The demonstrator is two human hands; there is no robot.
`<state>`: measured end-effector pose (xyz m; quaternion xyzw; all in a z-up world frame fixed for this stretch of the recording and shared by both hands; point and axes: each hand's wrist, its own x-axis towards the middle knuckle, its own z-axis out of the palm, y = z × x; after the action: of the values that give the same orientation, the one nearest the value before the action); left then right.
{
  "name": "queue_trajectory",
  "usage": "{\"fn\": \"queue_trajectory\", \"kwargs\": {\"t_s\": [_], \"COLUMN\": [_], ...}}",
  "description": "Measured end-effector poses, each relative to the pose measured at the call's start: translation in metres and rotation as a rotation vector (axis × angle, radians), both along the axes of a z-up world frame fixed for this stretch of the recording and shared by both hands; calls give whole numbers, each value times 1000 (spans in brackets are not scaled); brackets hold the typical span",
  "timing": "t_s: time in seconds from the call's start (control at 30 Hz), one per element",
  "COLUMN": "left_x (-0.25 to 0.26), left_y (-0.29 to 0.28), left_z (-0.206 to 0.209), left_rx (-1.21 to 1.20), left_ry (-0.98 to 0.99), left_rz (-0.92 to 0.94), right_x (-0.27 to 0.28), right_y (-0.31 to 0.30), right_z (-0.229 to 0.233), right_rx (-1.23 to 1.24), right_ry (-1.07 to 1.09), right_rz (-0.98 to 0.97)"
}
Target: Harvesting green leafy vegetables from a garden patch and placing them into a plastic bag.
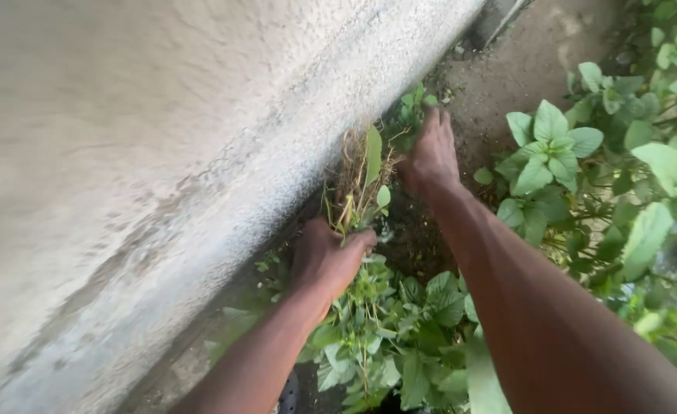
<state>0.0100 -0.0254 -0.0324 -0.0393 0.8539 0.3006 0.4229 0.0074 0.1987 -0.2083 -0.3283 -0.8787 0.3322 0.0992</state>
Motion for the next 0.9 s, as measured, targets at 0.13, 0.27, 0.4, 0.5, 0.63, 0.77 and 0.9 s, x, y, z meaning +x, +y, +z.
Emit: {"fn": "queue_trajectory", "kwargs": {"t_s": [0.13, 0.27, 0.4, 0.5, 0.63, 0.77, 0.9], "left_x": [-4, -7, -8, -8, -8, -8, -11], "left_y": [0, 3, 2, 6, 11, 10, 12], "left_z": [2, -11, -22, -26, -27, -33, -30], "left_rx": [-26, -69, -69, 28, -61, 11, 44], "left_ry": [17, -35, -28, 91, -8, 52, 95], "left_rz": [8, 26, 3, -90, -37, -90, -95], "right_x": [-29, -22, -11, -18, -36, -44, -47], "right_y": [-16, -19, -1, 12, 5, 2, -2], "right_z": [38, 35, -21, -49, -7, -62, -114], "right_rx": [-49, -485, -559, 98, -222, 41, -217], "right_ry": [122, -186, -144, -48, -612, -712, -764], "right_rz": [3, -232, -360, -58, 80, 502, 424]}}
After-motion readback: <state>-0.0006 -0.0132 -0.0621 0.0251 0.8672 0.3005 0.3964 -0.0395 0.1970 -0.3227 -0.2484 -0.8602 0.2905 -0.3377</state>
